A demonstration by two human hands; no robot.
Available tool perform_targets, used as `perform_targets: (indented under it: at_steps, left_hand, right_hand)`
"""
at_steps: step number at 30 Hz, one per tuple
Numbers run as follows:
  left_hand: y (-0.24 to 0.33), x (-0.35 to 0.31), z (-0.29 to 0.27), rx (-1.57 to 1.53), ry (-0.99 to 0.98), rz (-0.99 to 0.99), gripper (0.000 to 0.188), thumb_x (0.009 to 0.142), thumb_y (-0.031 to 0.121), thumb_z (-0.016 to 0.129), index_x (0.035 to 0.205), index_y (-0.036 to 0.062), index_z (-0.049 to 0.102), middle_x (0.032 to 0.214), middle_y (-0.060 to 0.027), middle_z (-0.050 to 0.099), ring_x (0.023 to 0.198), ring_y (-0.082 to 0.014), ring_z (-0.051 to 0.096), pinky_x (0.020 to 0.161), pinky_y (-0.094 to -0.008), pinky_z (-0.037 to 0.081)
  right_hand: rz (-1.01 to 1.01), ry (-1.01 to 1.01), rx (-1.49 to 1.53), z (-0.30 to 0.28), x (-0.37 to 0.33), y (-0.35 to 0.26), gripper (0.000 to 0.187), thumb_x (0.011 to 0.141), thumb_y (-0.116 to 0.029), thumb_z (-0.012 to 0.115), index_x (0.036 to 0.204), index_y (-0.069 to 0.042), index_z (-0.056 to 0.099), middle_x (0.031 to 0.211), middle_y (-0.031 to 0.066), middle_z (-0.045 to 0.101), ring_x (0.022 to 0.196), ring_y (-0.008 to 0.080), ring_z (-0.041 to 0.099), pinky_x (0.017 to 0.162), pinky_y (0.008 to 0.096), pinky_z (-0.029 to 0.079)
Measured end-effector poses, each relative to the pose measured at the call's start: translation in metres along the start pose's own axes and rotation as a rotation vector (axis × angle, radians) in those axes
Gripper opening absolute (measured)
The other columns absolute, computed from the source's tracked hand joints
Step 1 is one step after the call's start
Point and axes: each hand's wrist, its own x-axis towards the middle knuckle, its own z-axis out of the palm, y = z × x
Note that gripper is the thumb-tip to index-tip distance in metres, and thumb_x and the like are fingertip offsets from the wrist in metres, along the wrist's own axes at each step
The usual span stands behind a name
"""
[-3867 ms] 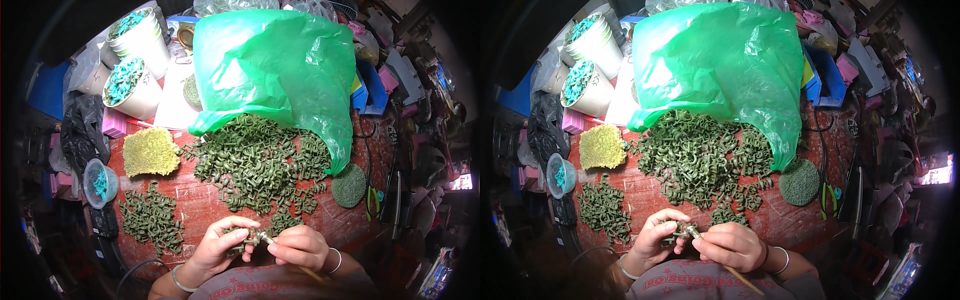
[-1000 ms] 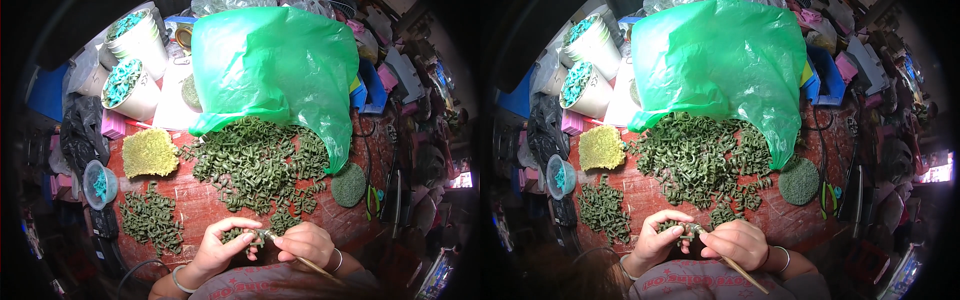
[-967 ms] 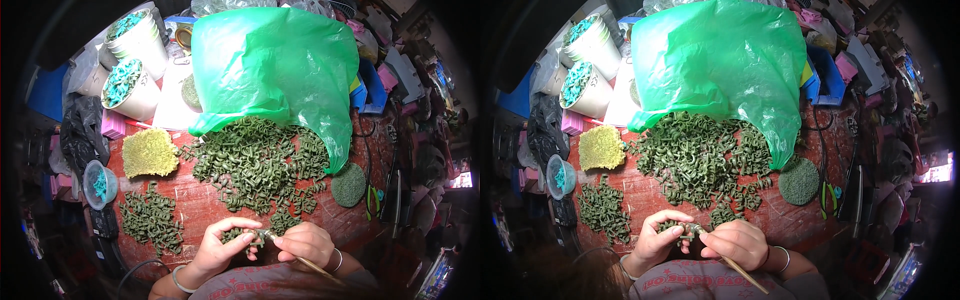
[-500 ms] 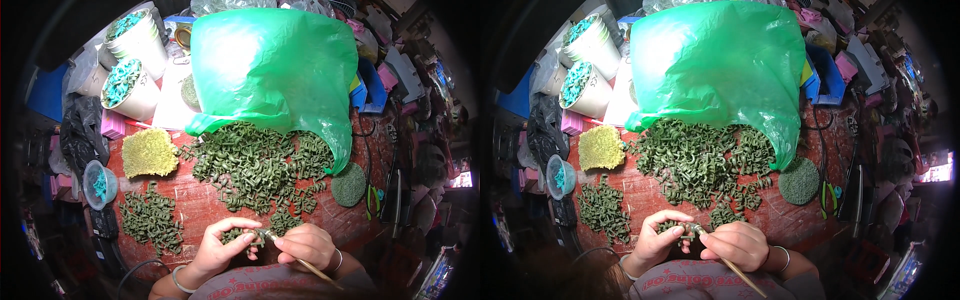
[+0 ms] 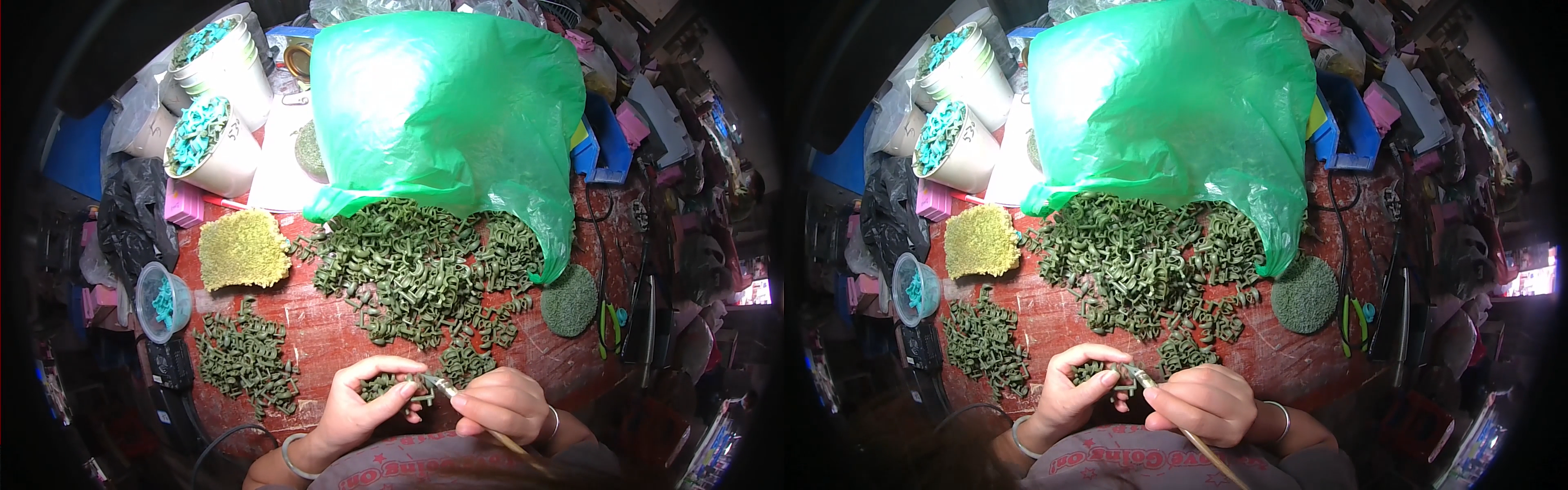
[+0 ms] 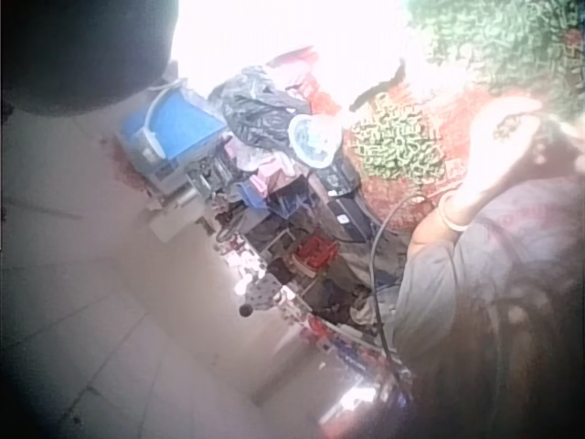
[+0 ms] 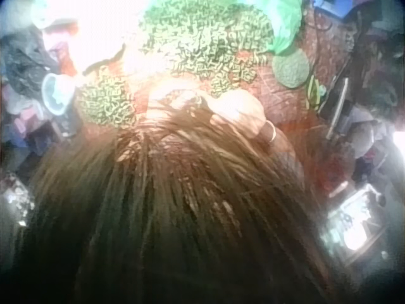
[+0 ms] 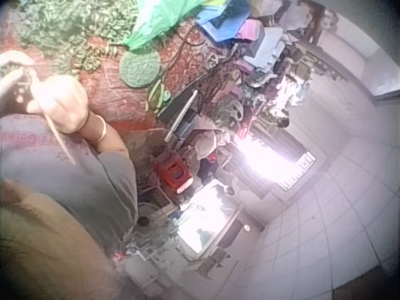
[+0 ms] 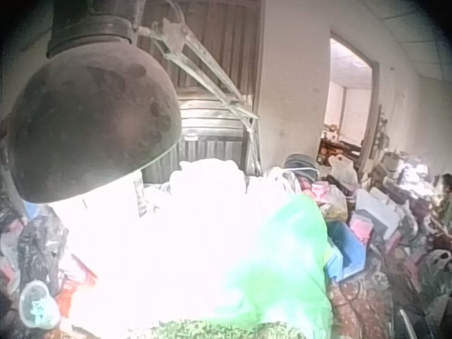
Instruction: The person uses a thin wooden tool to pick up and arrange green wax leaf components on a central piece.
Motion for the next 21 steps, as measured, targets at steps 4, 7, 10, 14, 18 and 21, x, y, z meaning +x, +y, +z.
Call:
perform_targets:
  at_steps: [4,7,10,14,18,21]
  left_hand:
    - [-0.001,-0.001,-0.003,-0.061,0.014,-0.01,0.023,0.094,0.003,0.062,0.116,-0.0042,0.061,0.096,-0.0144,0.067,0.077,-0.0174,0.066,0.066,-0.0317,0.059]
    - [0.001,0.0,-0.001,-0.068,0.019,-0.03,0.023,0.095,0.005,0.063,0.116,-0.0034,0.061,0.095,-0.0139,0.067,0.078,-0.0176,0.065,0.066,-0.0318,0.058]
    - [0.0,0.003,-0.005,-0.148,-0.048,-0.036,0.021,0.097,0.003,0.061,0.117,-0.0028,0.063,0.096,-0.0115,0.068,0.08,-0.0142,0.066,0.07,-0.0298,0.059]
    - [-0.001,0.004,-0.005,-0.154,-0.044,-0.057,0.02,0.097,0.004,0.061,0.116,-0.0025,0.063,0.095,-0.0116,0.068,0.079,-0.0144,0.065,0.068,-0.03,0.058]
    - [-0.004,0.005,-0.009,-0.135,0.01,-0.064,0.017,0.095,0.007,0.062,0.11,-0.0014,0.062,0.094,-0.0136,0.066,0.078,-0.0178,0.065,0.063,-0.0315,0.058]
    - [-0.001,0.007,-0.009,-0.191,0.125,-0.052,0.009,0.095,0.007,0.062,0.102,0.0014,0.062,0.095,-0.0122,0.067,0.079,-0.0173,0.065,0.061,-0.0305,0.057]
  right_hand:
    - [0.017,0.029,0.015,0.003,0.0,0.001,0.036,0.081,-0.017,0.08,0.11,0.001,0.068,0.091,0.0066,0.067,0.072,0.0193,0.066,0.058,0.0294,0.054]
    - [0.042,0.046,0.025,0.001,-0.001,0.001,0.032,0.083,-0.014,0.078,0.11,0.001,0.068,0.089,0.0074,0.066,0.072,0.021,0.066,0.058,0.031,0.055]
    - [0.129,0.068,0.011,0.004,-0.002,0.001,0.029,0.084,-0.007,0.075,0.111,0.0,0.068,0.088,0.0085,0.064,0.072,0.022,0.066,0.059,0.0317,0.055]
    - [0.187,0.077,-0.021,0.019,0.005,0.008,0.031,0.084,0.003,0.071,0.114,-0.002,0.068,0.087,0.0099,0.063,0.07,0.0233,0.066,0.06,0.0326,0.056]
    - [0.406,0.173,0.032,0.024,-0.008,0.01,0.03,0.083,0.007,0.07,0.112,0.003,0.064,0.09,0.0125,0.065,0.079,0.0226,0.067,0.065,0.0302,0.056]
    - [0.397,0.098,-0.075,0.017,0.004,0.015,0.032,0.081,0.002,0.074,0.111,0.003,0.062,0.091,0.0131,0.065,0.078,0.0264,0.064,0.069,0.0337,0.055]
